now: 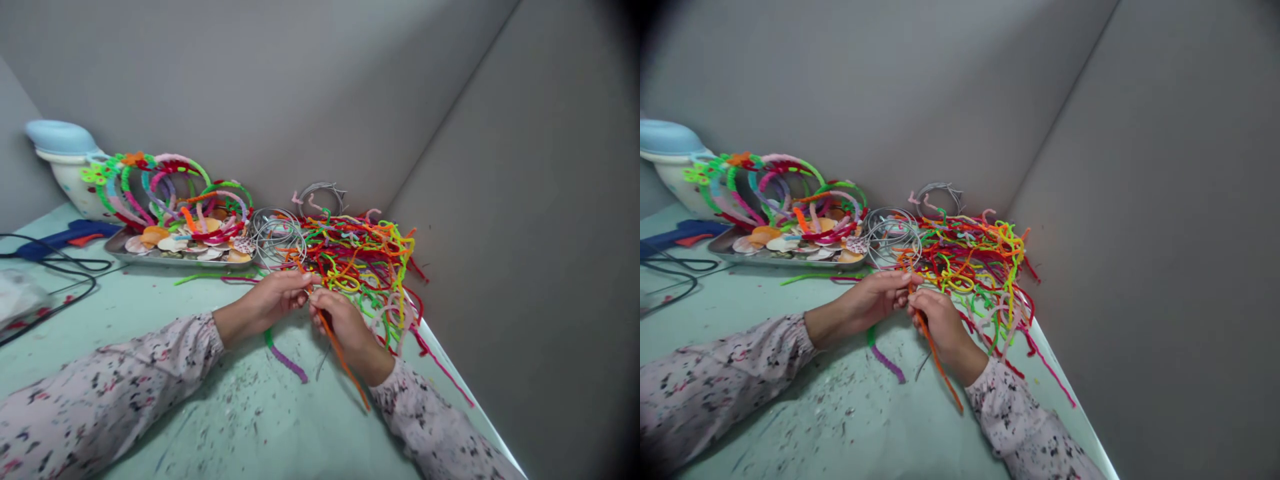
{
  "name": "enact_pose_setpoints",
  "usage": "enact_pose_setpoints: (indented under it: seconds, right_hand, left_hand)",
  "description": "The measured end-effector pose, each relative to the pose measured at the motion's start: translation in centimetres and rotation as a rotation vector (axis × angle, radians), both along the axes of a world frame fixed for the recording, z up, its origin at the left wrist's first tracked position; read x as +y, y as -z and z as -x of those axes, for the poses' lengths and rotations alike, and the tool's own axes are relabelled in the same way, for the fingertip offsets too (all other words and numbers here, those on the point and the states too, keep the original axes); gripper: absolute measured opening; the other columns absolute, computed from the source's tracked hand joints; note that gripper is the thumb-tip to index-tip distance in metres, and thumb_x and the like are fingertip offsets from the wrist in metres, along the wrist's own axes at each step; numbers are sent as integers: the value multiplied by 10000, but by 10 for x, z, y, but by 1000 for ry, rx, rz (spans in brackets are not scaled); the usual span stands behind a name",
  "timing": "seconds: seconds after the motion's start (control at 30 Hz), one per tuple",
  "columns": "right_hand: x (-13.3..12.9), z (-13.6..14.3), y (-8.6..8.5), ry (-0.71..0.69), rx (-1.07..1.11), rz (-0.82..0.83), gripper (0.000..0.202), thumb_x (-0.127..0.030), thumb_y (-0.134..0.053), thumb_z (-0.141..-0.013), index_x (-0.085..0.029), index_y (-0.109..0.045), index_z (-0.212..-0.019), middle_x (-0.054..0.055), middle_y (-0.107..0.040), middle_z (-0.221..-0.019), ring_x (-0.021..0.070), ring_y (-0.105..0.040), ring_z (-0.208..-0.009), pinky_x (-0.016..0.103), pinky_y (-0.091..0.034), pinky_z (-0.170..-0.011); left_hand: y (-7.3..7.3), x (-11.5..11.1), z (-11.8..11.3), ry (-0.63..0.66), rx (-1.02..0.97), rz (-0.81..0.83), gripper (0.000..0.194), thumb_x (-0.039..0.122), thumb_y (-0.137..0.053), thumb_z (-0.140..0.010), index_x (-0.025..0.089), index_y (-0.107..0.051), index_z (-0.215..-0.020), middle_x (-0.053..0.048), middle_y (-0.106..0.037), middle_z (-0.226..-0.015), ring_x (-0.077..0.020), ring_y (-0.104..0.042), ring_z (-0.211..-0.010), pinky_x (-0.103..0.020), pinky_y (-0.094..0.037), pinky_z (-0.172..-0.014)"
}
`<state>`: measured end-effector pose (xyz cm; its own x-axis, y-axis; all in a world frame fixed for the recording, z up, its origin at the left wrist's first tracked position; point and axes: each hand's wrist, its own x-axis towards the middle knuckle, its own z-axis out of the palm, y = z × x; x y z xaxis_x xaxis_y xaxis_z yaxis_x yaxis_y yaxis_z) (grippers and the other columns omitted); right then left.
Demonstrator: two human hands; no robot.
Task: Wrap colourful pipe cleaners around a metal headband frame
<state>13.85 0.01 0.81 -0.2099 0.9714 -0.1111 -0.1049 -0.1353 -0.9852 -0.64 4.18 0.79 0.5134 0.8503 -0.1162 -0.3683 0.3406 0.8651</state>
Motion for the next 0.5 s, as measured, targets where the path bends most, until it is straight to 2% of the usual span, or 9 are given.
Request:
enact_pose_setpoints:
  seconds: [0.1,0.23,0.3,0.37,0.5]
  right_hand:
    - [5,-3,5,-37,289,178,151,-289,-572,-718,-175,-525,-631,-43,-462,-540,66,-351,-427,184,-241,-381]
    - [7,-6,10,-75,346,216,188,-319,-651,-712,-160,-560,-676,-36,-483,-566,52,-366,-442,162,-254,-383]
    - [7,-6,9,-84,270,158,215,-348,-664,-722,-160,-563,-707,-29,-512,-619,53,-390,-463,169,-281,-407]
    - [5,-5,7,-87,103,59,247,-388,-621,-767,-168,-537,-692,-35,-498,-609,62,-384,-468,191,-291,-432]
    - [-2,0,1,19,-441,-327,248,-337,-565,-818,-181,-498,-638,-43,-455,-576,95,-382,-544,234,-292,-527]
  left_hand:
    - [1,3,1,5,-56,40,197,244,-722,-709,109,-710,-852,-8,-572,-639,-60,-470,-545,-178,-358,-520]
    - [2,5,2,-54,-78,32,194,242,-733,-706,110,-709,-846,-6,-572,-653,-50,-459,-536,-169,-359,-507]
    - [1,5,2,-94,-54,8,195,247,-746,-687,112,-706,-823,0,-561,-651,-50,-448,-532,-174,-359,-508]
    - [-1,4,2,-144,-3,-30,189,263,-751,-672,115,-697,-777,11,-533,-622,-51,-425,-521,-182,-339,-495]
    - [0,0,1,-252,147,-131,238,325,-719,-685,125,-620,-602,39,-428,-520,-59,-348,-477,-210,-247,-449]
